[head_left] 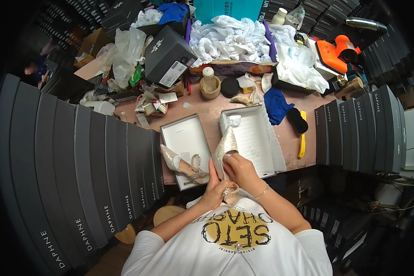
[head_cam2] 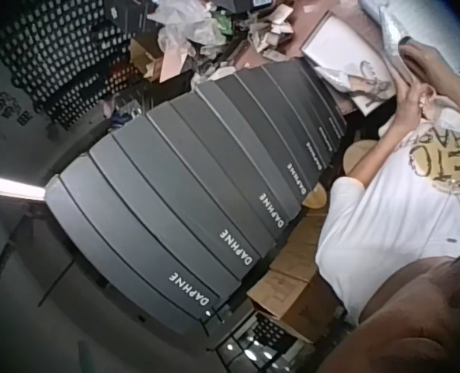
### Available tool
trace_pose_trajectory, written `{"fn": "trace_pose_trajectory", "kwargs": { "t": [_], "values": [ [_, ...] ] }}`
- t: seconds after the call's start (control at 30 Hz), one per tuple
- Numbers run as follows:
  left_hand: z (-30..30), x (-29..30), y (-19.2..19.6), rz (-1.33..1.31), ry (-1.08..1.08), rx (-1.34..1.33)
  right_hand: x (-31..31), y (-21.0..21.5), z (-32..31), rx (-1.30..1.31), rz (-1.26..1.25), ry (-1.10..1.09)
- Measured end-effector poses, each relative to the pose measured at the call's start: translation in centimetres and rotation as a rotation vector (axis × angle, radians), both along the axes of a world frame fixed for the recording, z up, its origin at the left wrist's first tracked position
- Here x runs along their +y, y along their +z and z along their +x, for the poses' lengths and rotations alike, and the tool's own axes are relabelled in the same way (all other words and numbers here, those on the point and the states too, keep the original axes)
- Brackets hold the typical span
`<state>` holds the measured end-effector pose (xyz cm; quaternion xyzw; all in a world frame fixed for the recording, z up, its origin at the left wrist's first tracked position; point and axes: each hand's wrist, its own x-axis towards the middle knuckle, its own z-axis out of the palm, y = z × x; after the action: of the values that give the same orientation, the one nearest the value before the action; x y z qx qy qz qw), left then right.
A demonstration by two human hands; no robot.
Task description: The recorder is packing high-heeled shoes into boxes, wrapping them in protective fabric.
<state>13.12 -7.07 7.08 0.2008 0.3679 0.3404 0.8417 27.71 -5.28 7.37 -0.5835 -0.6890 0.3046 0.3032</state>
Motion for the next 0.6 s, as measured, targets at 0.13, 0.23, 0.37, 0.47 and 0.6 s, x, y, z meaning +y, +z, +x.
{"fn": "trace_pose_trajectory", "kwargs": {
  "t": [0.13,0.23,0.37,0.47,0.6],
  "values": [
    [-0.5,-0.1,-0.9,-0.099,0.084,0.026,2.1,-0.6,1.0,0.188,-0.148,0.146],
    [-1.7,0.0,-1.2,-0.17,0.134,-0.047,6.3,-4.8,4.7,0.015,-0.076,-0.203],
    [-1.6,0.3,0.2,-0.143,0.084,-0.024,11.4,-13.6,7.7,-0.417,0.077,-0.12],
    [-1.8,-0.2,0.1,-0.13,0.109,-0.009,12.3,-14.4,7.1,-0.535,-0.078,-0.113],
    [-2.0,-0.7,-1.0,-0.1,0.221,0.056,8.4,-11.2,8.0,-0.095,-0.033,-0.188]
  ]
}}
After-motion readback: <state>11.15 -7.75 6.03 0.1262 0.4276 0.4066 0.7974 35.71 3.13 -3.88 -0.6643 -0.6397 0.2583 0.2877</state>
